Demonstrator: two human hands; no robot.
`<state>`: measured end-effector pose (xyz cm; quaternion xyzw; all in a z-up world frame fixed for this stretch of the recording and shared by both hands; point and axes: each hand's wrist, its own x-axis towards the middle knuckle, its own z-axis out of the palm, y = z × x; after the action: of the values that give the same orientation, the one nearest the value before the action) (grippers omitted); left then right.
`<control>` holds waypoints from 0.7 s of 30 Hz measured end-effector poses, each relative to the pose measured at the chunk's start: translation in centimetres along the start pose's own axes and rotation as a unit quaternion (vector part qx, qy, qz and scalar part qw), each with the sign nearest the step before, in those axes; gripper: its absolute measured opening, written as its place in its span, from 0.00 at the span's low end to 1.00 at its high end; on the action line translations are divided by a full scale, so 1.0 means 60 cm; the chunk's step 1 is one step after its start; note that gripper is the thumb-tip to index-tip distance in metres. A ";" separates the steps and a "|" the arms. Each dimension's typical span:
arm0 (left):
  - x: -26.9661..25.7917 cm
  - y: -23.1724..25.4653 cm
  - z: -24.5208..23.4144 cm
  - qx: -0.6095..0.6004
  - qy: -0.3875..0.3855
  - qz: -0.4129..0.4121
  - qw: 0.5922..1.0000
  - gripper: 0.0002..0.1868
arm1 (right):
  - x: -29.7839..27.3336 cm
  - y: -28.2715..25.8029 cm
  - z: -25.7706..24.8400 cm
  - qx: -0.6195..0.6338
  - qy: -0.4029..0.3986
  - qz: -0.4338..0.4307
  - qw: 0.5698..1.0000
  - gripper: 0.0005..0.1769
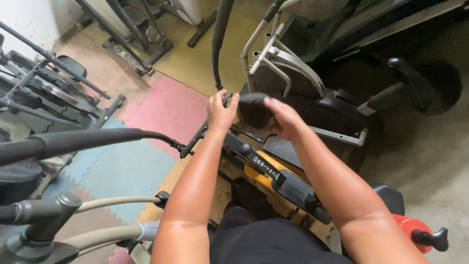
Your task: Cleaning and wiping down various elliptical and exercise machines using a spray bottle and cloth.
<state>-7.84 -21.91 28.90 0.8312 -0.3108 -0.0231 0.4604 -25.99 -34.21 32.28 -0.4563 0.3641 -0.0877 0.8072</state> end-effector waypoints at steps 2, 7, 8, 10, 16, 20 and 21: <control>0.042 0.037 -0.019 -0.018 0.007 0.029 0.999 0.26 | 0.003 -0.061 0.018 0.062 -0.018 -0.039 0.997 0.19; 0.182 0.113 -0.021 -0.070 0.045 0.160 0.984 0.24 | 0.043 -0.221 0.069 0.166 -0.077 -0.212 0.960 0.21; 0.215 0.132 -0.020 -0.091 0.064 0.183 0.977 0.24 | 0.039 -0.262 0.088 0.158 -0.072 -0.265 0.949 0.21; 0.273 0.170 -0.023 -0.115 0.079 0.203 0.969 0.23 | 0.053 -0.323 0.108 0.147 -0.062 -0.315 0.936 0.21; 0.416 0.180 0.009 -0.240 0.087 0.227 0.940 0.20 | 0.230 -0.360 0.112 -0.112 -0.005 -0.520 0.847 0.13; 0.442 0.143 0.027 -0.329 -0.016 0.115 0.937 0.30 | 0.255 -0.318 0.193 -0.343 0.167 -0.650 0.658 0.04; 0.447 0.141 0.024 -0.342 -0.068 0.075 0.934 0.32 | 0.255 -0.305 0.210 -0.382 0.235 -0.653 0.610 0.09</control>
<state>9.11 -40.64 41.29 0.5942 -0.3762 -0.1497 0.6950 -3.11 -43.38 43.18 -0.8042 0.1470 -0.5487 0.1751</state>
